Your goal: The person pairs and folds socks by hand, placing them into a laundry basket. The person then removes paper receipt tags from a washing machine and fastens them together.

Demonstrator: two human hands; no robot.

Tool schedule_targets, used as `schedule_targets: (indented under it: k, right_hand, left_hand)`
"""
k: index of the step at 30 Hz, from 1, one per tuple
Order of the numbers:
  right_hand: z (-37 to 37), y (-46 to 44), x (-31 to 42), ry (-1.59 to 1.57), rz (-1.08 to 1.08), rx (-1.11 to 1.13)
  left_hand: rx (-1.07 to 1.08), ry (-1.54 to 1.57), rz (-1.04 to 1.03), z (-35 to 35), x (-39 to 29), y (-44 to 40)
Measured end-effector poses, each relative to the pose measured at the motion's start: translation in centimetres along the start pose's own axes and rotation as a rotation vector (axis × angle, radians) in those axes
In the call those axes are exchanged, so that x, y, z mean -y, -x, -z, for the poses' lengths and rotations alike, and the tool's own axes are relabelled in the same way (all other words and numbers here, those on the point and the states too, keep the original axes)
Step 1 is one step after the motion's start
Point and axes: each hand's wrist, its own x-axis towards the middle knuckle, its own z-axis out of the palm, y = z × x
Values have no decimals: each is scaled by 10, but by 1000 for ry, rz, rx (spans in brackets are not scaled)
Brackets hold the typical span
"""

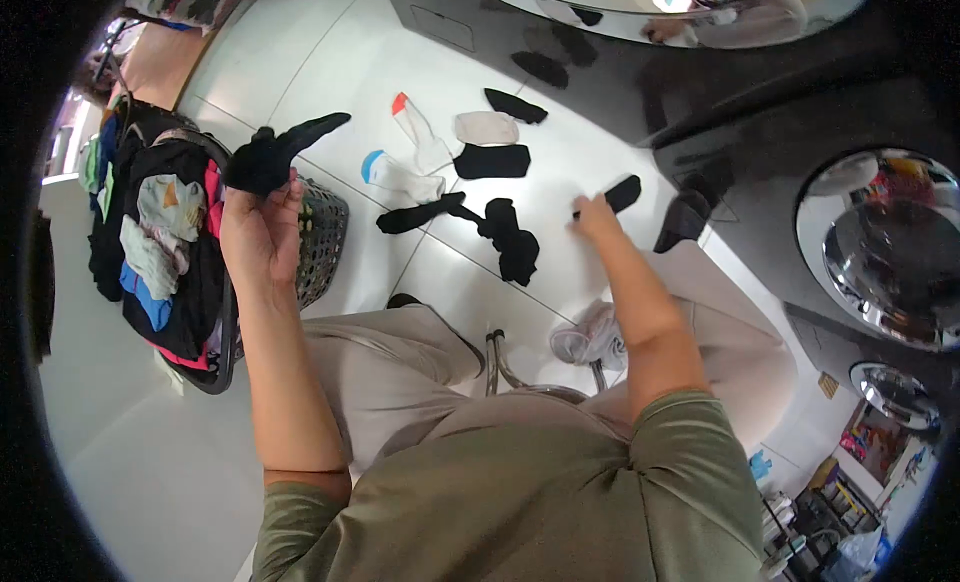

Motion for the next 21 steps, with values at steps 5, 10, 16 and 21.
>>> schedule_targets:
  k: [5, 10, 16, 21]
  right_hand:
    - [-70, 3, -30, -43, 29, -334]
    - [15, -16, -20, -457, 55, -509]
    - [153, 11, 55, -1262, 150, -138]
    - [227, 114, 141, -1143, 358, 21]
  left_hand:
    - [-23, 19, -2, 16, 13, -16]
    - [16, 5, -2, 22, 16, -25]
    - [-12, -54, -165, 17, 1, -16]
    - [168, -565, -558, 24, -8, -3]
